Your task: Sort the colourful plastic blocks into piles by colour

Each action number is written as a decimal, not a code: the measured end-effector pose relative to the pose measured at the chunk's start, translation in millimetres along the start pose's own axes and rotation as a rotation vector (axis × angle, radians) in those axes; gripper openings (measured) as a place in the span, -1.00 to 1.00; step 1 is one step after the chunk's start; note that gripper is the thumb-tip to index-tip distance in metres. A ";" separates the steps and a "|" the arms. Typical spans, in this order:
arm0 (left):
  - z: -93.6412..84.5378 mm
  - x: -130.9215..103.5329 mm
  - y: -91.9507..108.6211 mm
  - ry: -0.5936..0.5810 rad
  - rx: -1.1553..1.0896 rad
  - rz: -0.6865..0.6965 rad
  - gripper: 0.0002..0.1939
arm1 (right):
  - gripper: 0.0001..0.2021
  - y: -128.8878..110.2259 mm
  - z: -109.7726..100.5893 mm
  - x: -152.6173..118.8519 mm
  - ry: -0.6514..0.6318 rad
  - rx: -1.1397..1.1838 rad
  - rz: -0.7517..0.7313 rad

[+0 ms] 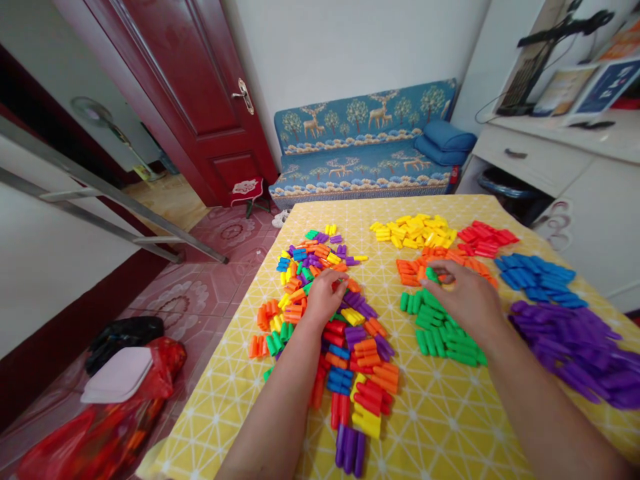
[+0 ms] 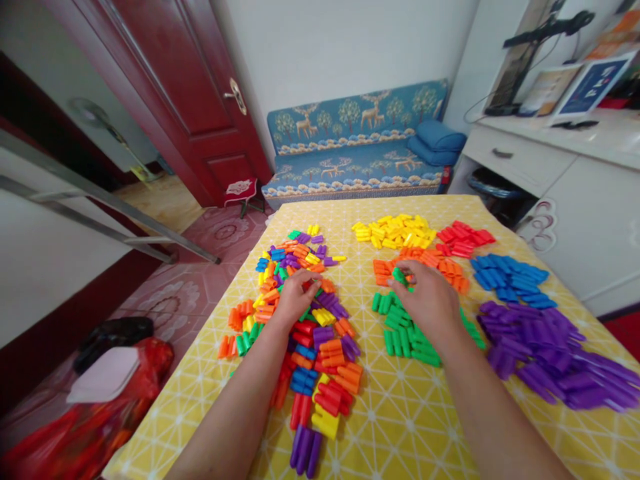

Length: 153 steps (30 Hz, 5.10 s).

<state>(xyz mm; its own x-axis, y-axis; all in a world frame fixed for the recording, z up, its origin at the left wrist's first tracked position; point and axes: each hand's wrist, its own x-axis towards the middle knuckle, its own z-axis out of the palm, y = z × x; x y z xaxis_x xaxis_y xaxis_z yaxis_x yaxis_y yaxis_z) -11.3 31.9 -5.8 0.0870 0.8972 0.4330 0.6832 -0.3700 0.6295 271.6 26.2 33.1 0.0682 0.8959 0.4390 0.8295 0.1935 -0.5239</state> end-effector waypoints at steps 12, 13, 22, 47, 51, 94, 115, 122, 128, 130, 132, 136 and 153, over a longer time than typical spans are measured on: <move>-1.3 0.5 2.8 -0.013 0.011 0.000 -0.86 | -0.66 51.9 -18.7 -25.5 0.020 -0.172 -0.072; -0.9 0.4 2.5 -0.013 0.013 -0.003 -0.86 | -0.68 37.2 -13.6 -26.7 0.032 -0.115 -0.110; -1.7 -0.3 3.5 0.000 -0.006 -0.011 -0.87 | -0.46 -70.7 73.8 -41.8 -0.432 0.177 -0.385; -3.7 -0.4 7.2 -0.013 -0.018 -0.015 -0.84 | -0.77 -58.2 112.7 -42.0 -0.153 0.528 -0.160; -2.6 -0.6 5.6 -0.013 -0.026 -0.010 -0.84 | -0.72 -62.8 112.1 -45.4 -0.243 0.442 -0.180; -1.2 -1.2 2.8 -0.041 -0.040 0.044 -0.85 | -0.82 -59.5 117.6 -42.4 -0.151 0.770 -0.089; -1.3 -1.3 3.3 -0.031 -0.038 0.035 -0.86 | -0.82 -60.2 117.1 -42.4 -0.160 0.779 -0.079; -1.9 -1.1 4.3 -0.034 -0.036 0.029 -0.86 | -0.84 -60.7 116.4 -42.1 -0.162 0.778 -0.072; -2.1 -1.3 4.9 -0.034 -0.038 0.031 -0.85 | -0.83 -60.6 116.3 -41.9 -0.163 0.780 -0.076; -2.1 -1.4 4.9 -0.034 -0.035 0.036 -0.85 | -0.83 -60.7 116.3 -41.9 -0.159 0.778 -0.081; -1.9 -1.4 4.6 -0.037 -0.034 0.035 -0.85 | -0.83 -60.8 116.1 -41.8 -0.155 0.779 -0.084; -1.7 -1.6 3.9 -0.039 -0.036 0.034 -0.85 | -0.83 -61.1 116.0 -41.7 -0.151 0.773 -0.090; -2.0 -1.8 4.6 -0.041 -0.045 0.012 -0.84 | -0.83 -61.2 116.4 -42.0 -0.148 0.777 -0.083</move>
<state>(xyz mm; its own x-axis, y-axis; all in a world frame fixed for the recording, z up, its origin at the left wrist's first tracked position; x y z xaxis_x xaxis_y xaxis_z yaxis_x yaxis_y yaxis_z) -9.8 28.1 -2.4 0.1246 0.9015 0.4144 0.6489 -0.3900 0.6533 153.5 23.3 -38.2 -0.0962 0.8998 0.4256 0.2006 0.4363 -0.8771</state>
